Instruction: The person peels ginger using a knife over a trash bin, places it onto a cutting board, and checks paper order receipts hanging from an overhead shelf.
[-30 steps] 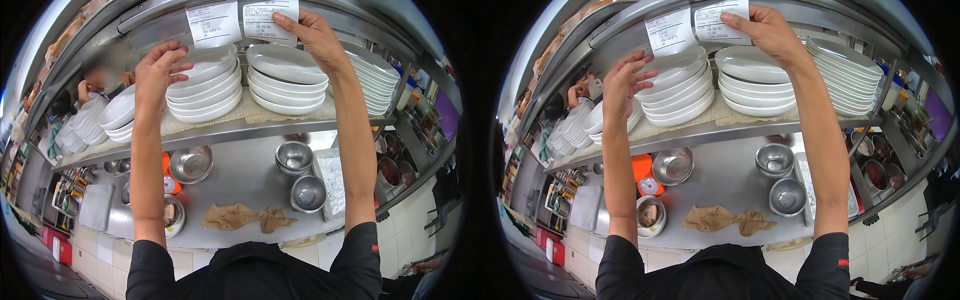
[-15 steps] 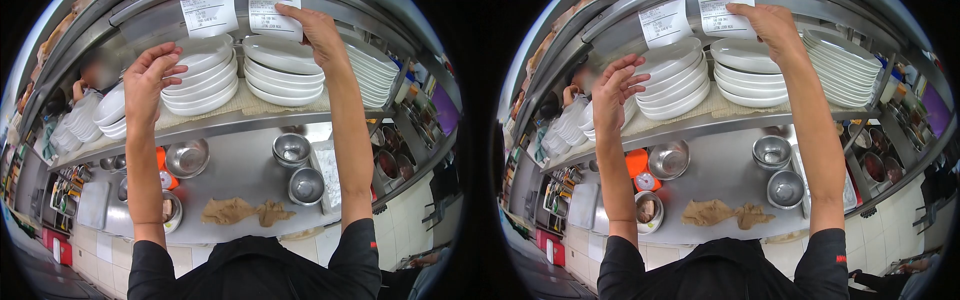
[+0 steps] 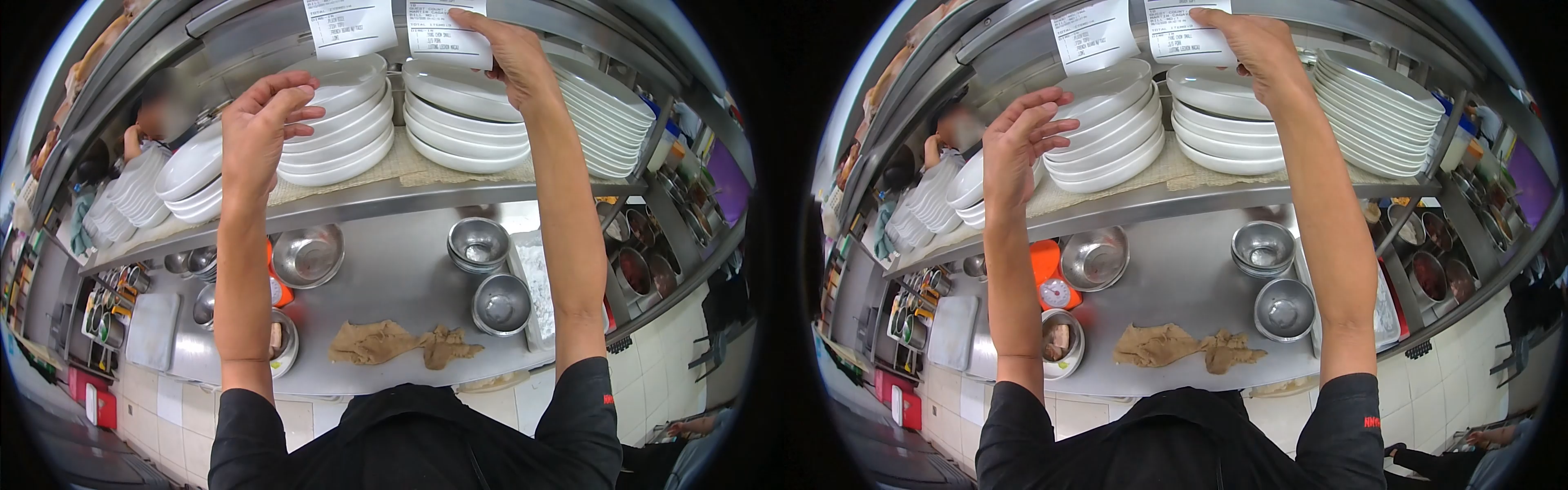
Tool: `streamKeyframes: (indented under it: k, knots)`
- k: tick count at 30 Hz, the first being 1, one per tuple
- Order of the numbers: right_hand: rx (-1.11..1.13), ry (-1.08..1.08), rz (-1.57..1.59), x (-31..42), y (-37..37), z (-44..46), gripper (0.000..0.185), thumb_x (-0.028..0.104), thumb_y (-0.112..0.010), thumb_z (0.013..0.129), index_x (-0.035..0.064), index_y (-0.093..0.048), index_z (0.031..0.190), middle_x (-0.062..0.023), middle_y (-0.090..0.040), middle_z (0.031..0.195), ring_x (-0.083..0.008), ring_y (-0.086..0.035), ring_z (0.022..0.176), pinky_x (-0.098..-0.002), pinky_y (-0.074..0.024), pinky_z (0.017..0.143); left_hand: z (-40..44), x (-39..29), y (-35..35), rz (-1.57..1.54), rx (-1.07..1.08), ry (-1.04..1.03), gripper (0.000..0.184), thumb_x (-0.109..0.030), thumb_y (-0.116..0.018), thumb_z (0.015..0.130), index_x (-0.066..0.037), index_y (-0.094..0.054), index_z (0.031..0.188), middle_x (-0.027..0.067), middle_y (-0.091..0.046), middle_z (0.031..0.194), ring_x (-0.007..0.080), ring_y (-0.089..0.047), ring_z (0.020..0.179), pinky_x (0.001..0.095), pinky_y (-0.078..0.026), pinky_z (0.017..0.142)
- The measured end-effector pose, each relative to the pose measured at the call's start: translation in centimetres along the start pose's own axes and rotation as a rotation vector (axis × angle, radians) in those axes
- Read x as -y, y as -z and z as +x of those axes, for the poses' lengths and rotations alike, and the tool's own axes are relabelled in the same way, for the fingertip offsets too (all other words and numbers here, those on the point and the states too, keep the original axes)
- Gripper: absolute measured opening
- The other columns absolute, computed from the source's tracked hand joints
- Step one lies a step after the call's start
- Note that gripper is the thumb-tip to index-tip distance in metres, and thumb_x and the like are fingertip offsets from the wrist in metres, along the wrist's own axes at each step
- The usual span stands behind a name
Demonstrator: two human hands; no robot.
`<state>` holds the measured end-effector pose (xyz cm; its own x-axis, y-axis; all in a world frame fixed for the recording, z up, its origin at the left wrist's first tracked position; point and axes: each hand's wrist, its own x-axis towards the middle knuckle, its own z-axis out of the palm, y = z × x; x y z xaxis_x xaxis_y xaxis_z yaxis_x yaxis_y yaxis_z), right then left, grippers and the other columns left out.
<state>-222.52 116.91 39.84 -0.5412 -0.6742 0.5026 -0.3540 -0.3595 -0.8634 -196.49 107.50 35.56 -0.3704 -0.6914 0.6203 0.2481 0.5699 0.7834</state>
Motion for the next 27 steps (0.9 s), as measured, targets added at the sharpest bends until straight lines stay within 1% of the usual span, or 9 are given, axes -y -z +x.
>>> streamKeyframes:
  k: [3,6,9,12,15,18,21,24,27]
  knots:
    - [-0.005,-0.017,0.194,0.5,-0.6,-0.4,0.034,0.032,-0.075,0.078,0.0008,-0.070,0.089,-0.0062,-0.068,0.079,-0.0141,-0.063,0.069,-0.0256,-0.0461,0.061,0.1,0.4,-0.1,-0.061,-0.034,0.016,0.029,-0.015,-0.065,0.081,0.004,-0.065,0.103,0.0112,-0.069,0.095,0.0152,-0.067,0.077,0.0244,-0.050,0.065]
    - [-0.011,0.013,0.212,0.1,-0.9,-0.1,0.039,0.037,-0.076,0.075,0.0031,-0.070,0.093,-0.0050,-0.068,0.084,-0.0137,-0.061,0.075,-0.0293,-0.0445,0.066,-0.3,0.5,-0.8,0.263,-0.192,-0.217,0.028,-0.014,-0.067,0.079,0.004,-0.067,0.100,0.0098,-0.069,0.090,0.0116,-0.064,0.074,0.0231,-0.048,0.063]
    - [-0.064,-0.001,0.211,0.6,-1.4,-0.4,0.044,0.044,-0.077,0.072,0.0074,-0.069,0.097,-0.0028,-0.068,0.088,-0.0133,-0.058,0.079,-0.0322,-0.0410,0.069,-0.3,-0.5,-1.4,0.326,-0.222,-0.264,0.022,-0.013,-0.066,0.082,0.000,-0.069,0.099,0.0076,-0.069,0.095,0.0108,-0.063,0.081,0.0246,-0.049,0.071]
    - [-0.102,-0.036,0.295,-0.1,-2.1,1.0,0.046,0.047,-0.078,0.070,0.0121,-0.069,0.097,-0.0012,-0.067,0.089,-0.0127,-0.056,0.079,-0.0329,-0.0384,0.068,0.3,-0.7,-1.7,0.282,-0.224,-0.258,0.022,-0.013,-0.066,0.082,0.001,-0.069,0.098,0.0077,-0.069,0.093,0.0109,-0.063,0.080,0.0253,-0.050,0.071]
    - [-0.109,-0.042,0.378,0.0,-2.7,1.3,0.042,0.048,-0.078,0.069,0.0159,-0.069,0.095,0.0011,-0.066,0.086,-0.0120,-0.055,0.077,-0.0326,-0.0363,0.066,0.8,-0.3,-1.7,0.245,-0.207,-0.237,0.024,-0.014,-0.066,0.082,0.002,-0.069,0.099,0.0076,-0.069,0.092,0.0116,-0.064,0.081,0.0259,-0.050,0.071]
    - [-0.191,-0.063,0.348,0.3,-3.1,1.5,0.041,0.048,-0.079,0.069,0.0173,-0.068,0.093,0.0021,-0.064,0.081,-0.0105,-0.055,0.072,-0.0295,-0.0343,0.060,1.3,0.3,-1.5,0.198,-0.197,-0.247,0.029,-0.015,-0.067,0.081,0.005,-0.066,0.103,0.0093,-0.068,0.093,0.0143,-0.065,0.081,0.0269,-0.051,0.070]
    - [-0.172,-0.036,0.363,-0.2,-3.2,1.9,0.040,0.049,-0.079,0.069,0.0165,-0.067,0.090,0.0018,-0.062,0.076,-0.0093,-0.054,0.064,-0.0254,-0.0349,0.054,2.2,0.1,-1.6,0.091,-0.199,-0.174,0.035,-0.016,-0.068,0.081,0.007,-0.063,0.107,0.0121,-0.068,0.097,0.0173,-0.066,0.082,0.0275,-0.052,0.070]
    - [-0.173,-0.002,0.383,0.0,-3.4,0.8,0.038,0.042,-0.078,0.073,0.0100,-0.065,0.088,-0.0009,-0.062,0.071,-0.0089,-0.053,0.054,-0.0224,-0.0376,0.046,3.0,0.1,-1.8,0.001,-0.146,-0.120,0.039,-0.016,-0.069,0.080,0.008,-0.061,0.109,0.0148,-0.067,0.100,0.0185,-0.066,0.083,0.0275,-0.053,0.068]
    - [-0.162,0.067,0.311,-0.8,-2.9,-0.2,0.047,0.033,-0.081,0.071,0.0006,-0.063,0.099,-0.0048,-0.062,0.091,-0.0124,-0.057,0.080,-0.0265,-0.0462,0.067,3.5,0.4,-2.1,-0.024,-0.091,-0.110,0.041,-0.017,-0.071,0.079,0.008,-0.061,0.110,0.0144,-0.067,0.098,0.0180,-0.066,0.081,0.0268,-0.053,0.067]
